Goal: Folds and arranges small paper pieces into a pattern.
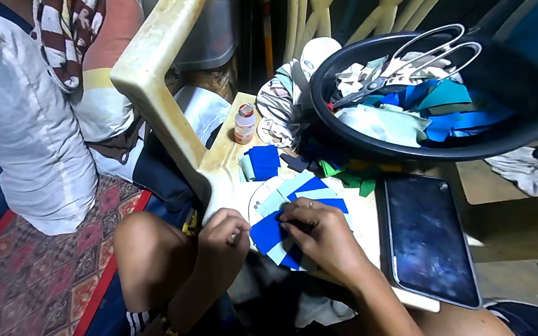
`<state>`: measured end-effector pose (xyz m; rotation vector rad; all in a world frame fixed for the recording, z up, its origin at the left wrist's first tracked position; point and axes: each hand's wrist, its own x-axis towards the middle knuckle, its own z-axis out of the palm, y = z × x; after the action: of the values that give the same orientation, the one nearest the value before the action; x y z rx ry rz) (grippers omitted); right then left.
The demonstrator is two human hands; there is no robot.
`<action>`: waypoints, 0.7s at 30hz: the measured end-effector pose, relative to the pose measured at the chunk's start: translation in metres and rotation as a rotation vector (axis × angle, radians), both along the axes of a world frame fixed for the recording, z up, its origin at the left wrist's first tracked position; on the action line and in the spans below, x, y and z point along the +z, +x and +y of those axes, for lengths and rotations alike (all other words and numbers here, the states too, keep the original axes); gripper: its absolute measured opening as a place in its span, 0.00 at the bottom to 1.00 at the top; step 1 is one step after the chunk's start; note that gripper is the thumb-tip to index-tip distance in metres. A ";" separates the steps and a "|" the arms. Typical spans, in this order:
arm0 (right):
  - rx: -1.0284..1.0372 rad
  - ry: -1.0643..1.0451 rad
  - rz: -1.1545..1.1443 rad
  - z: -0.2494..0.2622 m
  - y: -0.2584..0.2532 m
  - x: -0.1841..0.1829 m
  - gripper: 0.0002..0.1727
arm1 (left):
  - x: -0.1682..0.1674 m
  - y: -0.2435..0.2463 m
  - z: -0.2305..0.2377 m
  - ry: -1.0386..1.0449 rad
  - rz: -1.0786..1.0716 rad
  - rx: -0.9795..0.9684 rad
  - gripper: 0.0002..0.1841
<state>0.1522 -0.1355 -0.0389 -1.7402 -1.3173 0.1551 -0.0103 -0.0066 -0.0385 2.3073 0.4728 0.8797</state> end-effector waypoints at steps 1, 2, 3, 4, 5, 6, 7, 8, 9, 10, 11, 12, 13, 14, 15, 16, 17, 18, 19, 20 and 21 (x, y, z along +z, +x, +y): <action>0.001 0.000 -0.002 0.000 0.000 0.000 0.07 | 0.000 0.000 -0.001 0.017 0.003 -0.052 0.04; 0.002 0.000 -0.002 0.000 0.000 0.000 0.07 | 0.000 0.000 -0.002 0.044 0.015 -0.105 0.04; 0.001 0.000 -0.002 0.000 0.000 0.000 0.08 | 0.000 0.000 -0.002 0.075 0.030 -0.153 0.05; 0.001 -0.001 -0.003 0.000 0.000 0.000 0.08 | -0.001 0.001 -0.002 0.112 0.055 -0.188 0.06; 0.000 0.001 -0.005 0.001 0.000 0.000 0.08 | -0.001 0.002 -0.002 0.143 0.087 -0.212 0.06; 0.002 0.001 -0.006 0.001 0.000 0.000 0.08 | -0.001 0.002 -0.002 0.163 0.120 -0.226 0.07; 0.003 0.002 -0.007 0.001 0.000 0.000 0.08 | -0.002 0.003 -0.003 0.171 0.147 -0.236 0.08; 0.003 0.005 -0.008 0.001 0.000 0.000 0.07 | -0.003 0.003 -0.003 0.173 0.167 -0.243 0.08; 0.004 0.005 -0.007 0.001 0.000 0.000 0.07 | -0.004 0.003 -0.003 0.168 0.176 -0.247 0.08; 0.004 0.005 -0.006 0.001 0.000 0.001 0.07 | -0.005 0.004 -0.003 0.162 0.178 -0.249 0.09; 0.004 0.005 -0.002 0.001 0.001 0.001 0.07 | -0.006 0.004 -0.003 0.160 0.177 -0.251 0.09; 0.005 0.005 0.001 0.001 0.001 0.001 0.07 | -0.006 0.004 -0.002 0.161 0.177 -0.253 0.09; 0.006 0.005 0.002 0.001 0.001 0.001 0.07 | -0.005 0.004 -0.002 0.162 0.178 -0.255 0.09; 0.008 0.006 0.001 0.001 0.001 0.001 0.07 | -0.005 0.004 -0.001 0.163 0.182 -0.258 0.09; 0.007 0.004 -0.006 0.001 0.001 0.001 0.07 | -0.005 0.004 -0.001 0.168 0.188 -0.261 0.09; 0.001 0.001 -0.018 0.002 0.000 0.002 0.07 | -0.006 0.004 0.000 0.176 0.189 -0.263 0.09; -0.009 0.000 -0.035 0.002 0.000 0.002 0.08 | -0.007 0.005 0.000 0.190 0.183 -0.263 0.09; -0.025 -0.001 -0.052 0.003 -0.001 0.002 0.07 | -0.008 0.005 0.001 0.200 0.177 -0.263 0.09; -0.044 0.004 -0.071 0.003 -0.003 0.001 0.07 | -0.009 0.004 0.001 0.206 0.169 -0.266 0.09; -0.061 0.021 -0.092 0.004 -0.004 0.000 0.08 | -0.010 0.005 0.002 0.210 0.159 -0.270 0.09; -0.070 0.047 -0.105 0.005 -0.005 -0.001 0.08 | -0.011 0.005 0.002 0.216 0.146 -0.272 0.09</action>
<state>0.1470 -0.1308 -0.0397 -1.7717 -1.3227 -0.0071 -0.0052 -0.0044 -0.0492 2.5678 0.1204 0.6596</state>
